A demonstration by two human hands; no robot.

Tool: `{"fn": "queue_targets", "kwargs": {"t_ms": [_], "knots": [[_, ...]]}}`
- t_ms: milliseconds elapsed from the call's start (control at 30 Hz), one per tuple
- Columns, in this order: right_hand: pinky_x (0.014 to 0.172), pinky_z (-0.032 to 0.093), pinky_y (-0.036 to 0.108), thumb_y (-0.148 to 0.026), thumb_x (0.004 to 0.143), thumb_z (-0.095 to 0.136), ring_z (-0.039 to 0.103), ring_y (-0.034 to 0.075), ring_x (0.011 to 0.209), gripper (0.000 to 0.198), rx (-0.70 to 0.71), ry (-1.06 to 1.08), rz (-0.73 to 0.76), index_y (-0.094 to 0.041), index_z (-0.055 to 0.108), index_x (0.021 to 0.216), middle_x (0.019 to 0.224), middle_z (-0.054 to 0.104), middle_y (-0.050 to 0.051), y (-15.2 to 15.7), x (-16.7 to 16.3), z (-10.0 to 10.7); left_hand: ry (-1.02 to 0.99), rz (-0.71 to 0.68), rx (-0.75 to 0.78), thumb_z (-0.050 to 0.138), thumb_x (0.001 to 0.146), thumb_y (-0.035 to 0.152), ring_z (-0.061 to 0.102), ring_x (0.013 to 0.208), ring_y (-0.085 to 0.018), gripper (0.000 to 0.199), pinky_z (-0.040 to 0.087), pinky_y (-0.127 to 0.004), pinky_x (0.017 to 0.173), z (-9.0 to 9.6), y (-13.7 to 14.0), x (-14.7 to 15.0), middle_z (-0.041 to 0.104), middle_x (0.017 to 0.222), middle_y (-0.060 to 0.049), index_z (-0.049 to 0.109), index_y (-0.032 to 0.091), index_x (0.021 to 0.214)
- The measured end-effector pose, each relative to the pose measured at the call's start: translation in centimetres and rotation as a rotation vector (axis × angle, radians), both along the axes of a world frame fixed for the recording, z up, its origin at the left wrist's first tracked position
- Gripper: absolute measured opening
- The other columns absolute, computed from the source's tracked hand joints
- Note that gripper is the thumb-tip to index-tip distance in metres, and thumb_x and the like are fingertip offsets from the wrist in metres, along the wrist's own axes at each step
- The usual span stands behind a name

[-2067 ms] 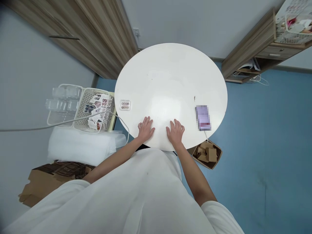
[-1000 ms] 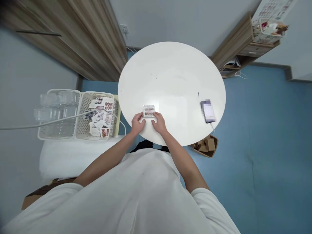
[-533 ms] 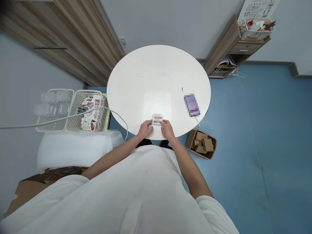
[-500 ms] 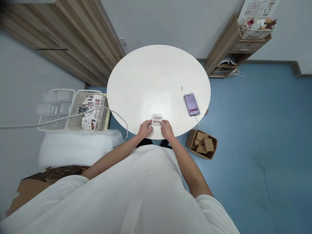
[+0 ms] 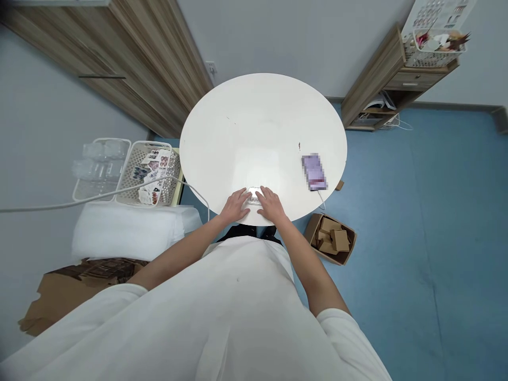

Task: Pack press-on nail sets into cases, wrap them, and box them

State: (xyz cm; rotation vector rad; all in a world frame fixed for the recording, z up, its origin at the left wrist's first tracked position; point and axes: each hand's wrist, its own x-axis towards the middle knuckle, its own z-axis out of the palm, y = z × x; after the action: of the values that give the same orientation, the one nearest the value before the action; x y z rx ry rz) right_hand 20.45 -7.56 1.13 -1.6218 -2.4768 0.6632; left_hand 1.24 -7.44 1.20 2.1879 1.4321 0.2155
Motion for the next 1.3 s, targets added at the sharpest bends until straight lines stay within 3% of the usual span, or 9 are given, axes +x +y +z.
{"fn": "queue_targets", "kwargs": {"t_ms": [100, 233, 467, 600, 700, 867, 1000, 1167, 1300], "knots": [[0.096, 0.035, 0.046, -0.028, 0.075, 0.062, 0.033, 0.030, 0.126, 0.060, -0.030, -0.070, 0.114, -0.020, 0.038, 0.130, 0.142, 0.033, 0.012, 1.7, 0.2, 0.1, 0.029, -0.114, -0.017, 0.055, 0.074, 0.021, 0.035, 0.127, -0.027, 0.054, 0.032, -0.042, 0.100, -0.1, 0.7, -0.3, 0.036, 0.140, -0.010, 0.043, 0.023, 0.126], [0.098, 0.033, 0.046, -0.025, 0.082, 0.051, 0.036, 0.031, 0.124, 0.053, -0.037, -0.151, 0.221, -0.014, 0.036, 0.131, 0.141, 0.034, 0.015, 2.3, 0.0, -0.5, 0.032, -0.162, -0.016, 0.055, 0.075, 0.023, 0.039, 0.124, -0.027, 0.054, 0.033, -0.042, 0.098, -0.4, 1.1, -0.5, 0.036, 0.140, -0.010, 0.042, 0.022, 0.127], [0.099, 0.033, 0.044, -0.019, 0.081, 0.045, 0.039, 0.032, 0.122, 0.050, 0.043, -0.198, 0.188, -0.005, 0.038, 0.128, 0.136, 0.039, 0.020, 2.2, -0.9, -1.2, 0.027, -0.235, 0.076, 0.060, 0.072, 0.026, 0.041, 0.120, -0.029, 0.057, 0.031, -0.042, 0.097, -0.2, 2.2, -0.9, 0.043, 0.134, -0.012, 0.042, 0.021, 0.126], [0.089, 0.042, 0.042, -0.022, 0.083, 0.042, 0.051, 0.029, 0.108, 0.043, 0.029, -0.229, 0.237, -0.008, 0.042, 0.124, 0.123, 0.050, 0.019, 2.4, -0.9, -0.2, 0.059, -0.286, 0.186, 0.055, 0.076, 0.022, 0.043, 0.118, -0.026, 0.041, 0.031, -0.041, 0.094, 0.3, 2.7, -1.0, 0.049, 0.127, -0.011, 0.047, 0.021, 0.117], [0.089, 0.042, 0.041, -0.030, 0.086, 0.040, 0.049, 0.029, 0.111, 0.044, 0.055, -0.179, 0.241, -0.010, 0.041, 0.125, 0.124, 0.049, 0.018, 1.6, -0.5, 0.8, 0.097, -0.324, 0.212, 0.048, 0.082, 0.021, 0.049, 0.108, -0.023, 0.027, 0.033, -0.039, 0.090, 0.6, 2.8, -1.0, 0.056, 0.114, -0.009, 0.051, 0.021, 0.109], [0.094, 0.038, 0.046, -0.051, 0.079, 0.052, 0.036, 0.034, 0.125, 0.068, 0.153, -0.099, 0.019, -0.013, 0.035, 0.132, 0.135, 0.040, 0.019, -1.3, -0.5, 1.4, 0.097, -0.331, 0.186, 0.043, 0.084, 0.020, 0.053, 0.098, -0.021, 0.024, 0.035, -0.037, 0.086, 0.9, 3.1, -0.9, 0.059, 0.102, -0.007, 0.054, 0.022, 0.105], [0.084, 0.045, 0.038, -0.029, 0.089, 0.039, 0.054, 0.025, 0.105, 0.033, 0.138, -0.012, -0.136, -0.018, 0.052, 0.117, 0.116, 0.058, 0.013, -2.2, -1.2, 1.2, 0.062, -0.341, 0.123, 0.045, 0.083, 0.021, 0.054, 0.096, -0.021, 0.025, 0.037, -0.037, 0.083, 1.3, 3.8, -1.0, 0.060, 0.103, -0.007, 0.056, 0.022, 0.105], [0.079, 0.048, 0.033, -0.025, 0.090, 0.036, 0.059, 0.020, 0.096, 0.029, 0.048, 0.193, -0.281, -0.022, 0.055, 0.112, 0.111, 0.062, 0.007, -0.7, -0.9, 2.0, -0.063, -0.320, -0.023, 0.040, 0.087, 0.032, 0.057, 0.096, -0.019, 0.031, 0.043, -0.033, 0.079, 2.1, 5.3, -1.6, 0.061, 0.110, -0.005, 0.055, 0.021, 0.112], [0.080, 0.047, 0.034, -0.024, 0.086, 0.043, 0.060, 0.019, 0.092, 0.027, -0.122, 0.291, -0.355, -0.024, 0.056, 0.109, 0.102, 0.065, 0.004, 2.0, 0.3, 3.0, -0.118, -0.230, -0.145, 0.038, 0.088, 0.034, 0.058, 0.096, -0.019, 0.033, 0.044, -0.031, 0.081, 2.6, 6.8, -1.7, 0.064, 0.109, -0.004, 0.057, 0.020, 0.112]]}}
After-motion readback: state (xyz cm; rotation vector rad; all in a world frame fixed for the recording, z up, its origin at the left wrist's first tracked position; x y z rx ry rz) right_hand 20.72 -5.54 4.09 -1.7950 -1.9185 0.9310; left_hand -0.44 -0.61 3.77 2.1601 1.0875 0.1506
